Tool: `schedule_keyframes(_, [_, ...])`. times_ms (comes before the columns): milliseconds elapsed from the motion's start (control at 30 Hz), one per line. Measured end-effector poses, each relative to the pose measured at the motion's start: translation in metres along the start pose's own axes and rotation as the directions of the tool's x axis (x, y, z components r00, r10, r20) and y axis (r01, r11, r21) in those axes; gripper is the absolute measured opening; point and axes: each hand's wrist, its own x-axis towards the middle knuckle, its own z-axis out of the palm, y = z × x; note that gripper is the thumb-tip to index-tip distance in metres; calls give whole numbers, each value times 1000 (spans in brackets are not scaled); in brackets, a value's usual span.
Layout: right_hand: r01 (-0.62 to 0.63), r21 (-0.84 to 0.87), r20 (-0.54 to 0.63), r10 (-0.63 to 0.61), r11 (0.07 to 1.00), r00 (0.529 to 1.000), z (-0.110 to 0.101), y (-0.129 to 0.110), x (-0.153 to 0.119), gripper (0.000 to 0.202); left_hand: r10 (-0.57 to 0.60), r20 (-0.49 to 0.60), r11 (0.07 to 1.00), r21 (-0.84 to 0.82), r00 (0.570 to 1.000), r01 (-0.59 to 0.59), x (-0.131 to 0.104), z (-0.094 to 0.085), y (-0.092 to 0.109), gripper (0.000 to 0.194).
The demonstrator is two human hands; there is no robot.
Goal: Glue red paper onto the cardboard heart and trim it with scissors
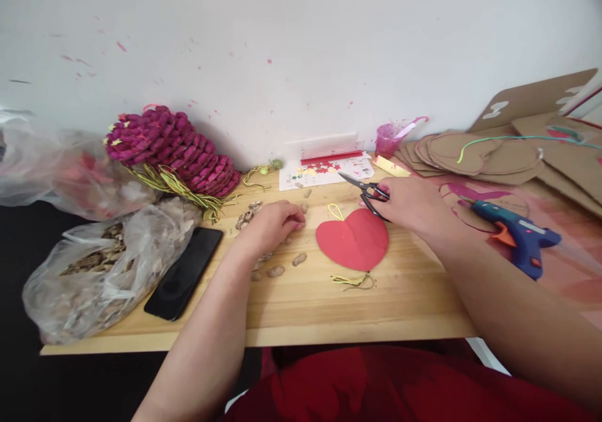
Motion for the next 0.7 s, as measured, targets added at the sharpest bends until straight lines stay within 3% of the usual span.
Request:
schedule_keyframes(267, [-50, -45, 19, 51, 998, 999, -1, 7, 3, 37, -138, 11, 984, -116, 990, 138, -1, 2, -2, 19])
schedule_keyframes(433, [-56, -64, 21, 58, 996, 998, 1, 11, 6, 39, -113, -69, 992, -70, 991, 108, 0, 4, -1, 16])
schedule_keyframes(700, [-96, -47, 89, 100, 994, 991, -4, 25, 3, 32, -43, -83, 999, 14, 996, 44, 3, 7, -4, 14])
